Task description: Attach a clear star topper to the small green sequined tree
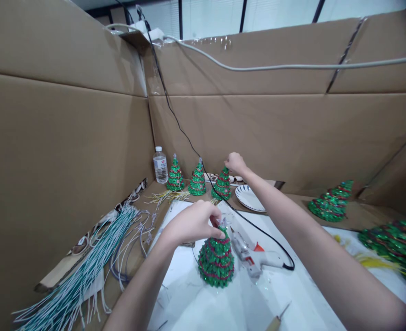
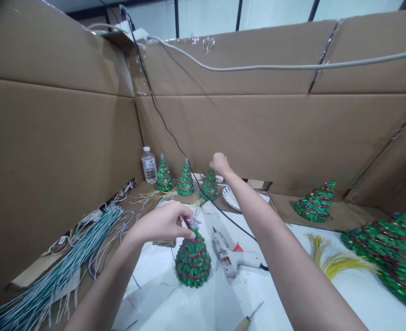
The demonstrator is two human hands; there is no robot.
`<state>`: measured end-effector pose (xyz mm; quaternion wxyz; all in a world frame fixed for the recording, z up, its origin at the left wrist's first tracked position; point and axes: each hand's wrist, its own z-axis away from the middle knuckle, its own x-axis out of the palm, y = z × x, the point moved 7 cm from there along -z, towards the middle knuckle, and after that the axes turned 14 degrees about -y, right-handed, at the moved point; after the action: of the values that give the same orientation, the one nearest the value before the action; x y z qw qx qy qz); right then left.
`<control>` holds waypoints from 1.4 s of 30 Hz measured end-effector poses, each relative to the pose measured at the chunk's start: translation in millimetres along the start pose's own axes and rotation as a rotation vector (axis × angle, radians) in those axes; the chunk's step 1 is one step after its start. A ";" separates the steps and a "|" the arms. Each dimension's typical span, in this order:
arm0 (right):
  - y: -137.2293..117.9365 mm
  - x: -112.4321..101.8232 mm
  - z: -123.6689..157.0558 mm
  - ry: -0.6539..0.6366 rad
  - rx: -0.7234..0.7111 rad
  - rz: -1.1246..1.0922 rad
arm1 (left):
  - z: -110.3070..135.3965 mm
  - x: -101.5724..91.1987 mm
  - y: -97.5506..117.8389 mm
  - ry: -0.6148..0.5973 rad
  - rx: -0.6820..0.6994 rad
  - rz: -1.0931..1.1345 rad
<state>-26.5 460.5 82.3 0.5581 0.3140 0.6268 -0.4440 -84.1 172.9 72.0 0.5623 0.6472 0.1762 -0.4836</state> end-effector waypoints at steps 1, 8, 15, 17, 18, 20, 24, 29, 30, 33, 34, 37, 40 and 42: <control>-0.6 -1.4 1.1 0.002 -0.001 0.007 | -0.1 0.0 0.0 -0.003 0.001 0.004; 6.7 -19.7 38.9 -0.029 -0.072 0.079 | -2.0 3.0 0.0 -0.064 0.009 0.028; 46.6 60.4 189.9 -0.489 -0.405 0.167 | -3.2 2.0 3.6 -0.091 0.037 -0.017; 62.2 91.2 229.8 -0.562 -0.431 0.199 | -3.4 1.7 3.7 -0.093 0.041 -0.024; 68.3 104.6 244.3 -0.577 -0.437 0.218 | -3.6 1.6 3.5 -0.094 0.045 -0.025; 76.3 123.6 261.0 -0.538 -0.431 0.248 | -3.9 1.3 3.0 -0.097 0.052 -0.025; 78.7 140.3 267.8 -0.399 -0.373 0.300 | -0.2 1.1 3.8 -0.153 0.077 0.002; 73.8 128.8 271.5 -0.234 -0.306 0.295 | 13.6 -9.5 6.4 -0.160 0.052 0.103; 74.0 122.8 272.5 -0.206 -0.295 0.284 | 15.9 -12.6 7.2 -0.139 0.049 0.120; 78.0 101.3 276.5 -0.144 -0.277 0.216 | 18.0 -18.0 9.6 -0.075 0.070 0.147; 80.2 93.5 278.7 -0.128 -0.277 0.184 | 16.9 -18.3 9.6 -0.059 0.077 0.150; 86.8 70.8 289.7 -0.084 -0.301 0.069 | 10.2 -16.1 7.3 -0.020 0.098 0.158; 86.8 50.2 306.8 -0.034 -0.388 -0.096 | 2.8 -13.9 5.1 0.012 0.126 0.174; 79.4 38.2 319.3 -0.012 -0.508 -0.259 | -0.8 -12.4 3.7 0.010 0.126 0.191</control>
<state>171.6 199.4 34.0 0.5610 0.0789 0.7496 -0.3423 -86.8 176.4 84.3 0.5633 0.6975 0.0857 -0.4346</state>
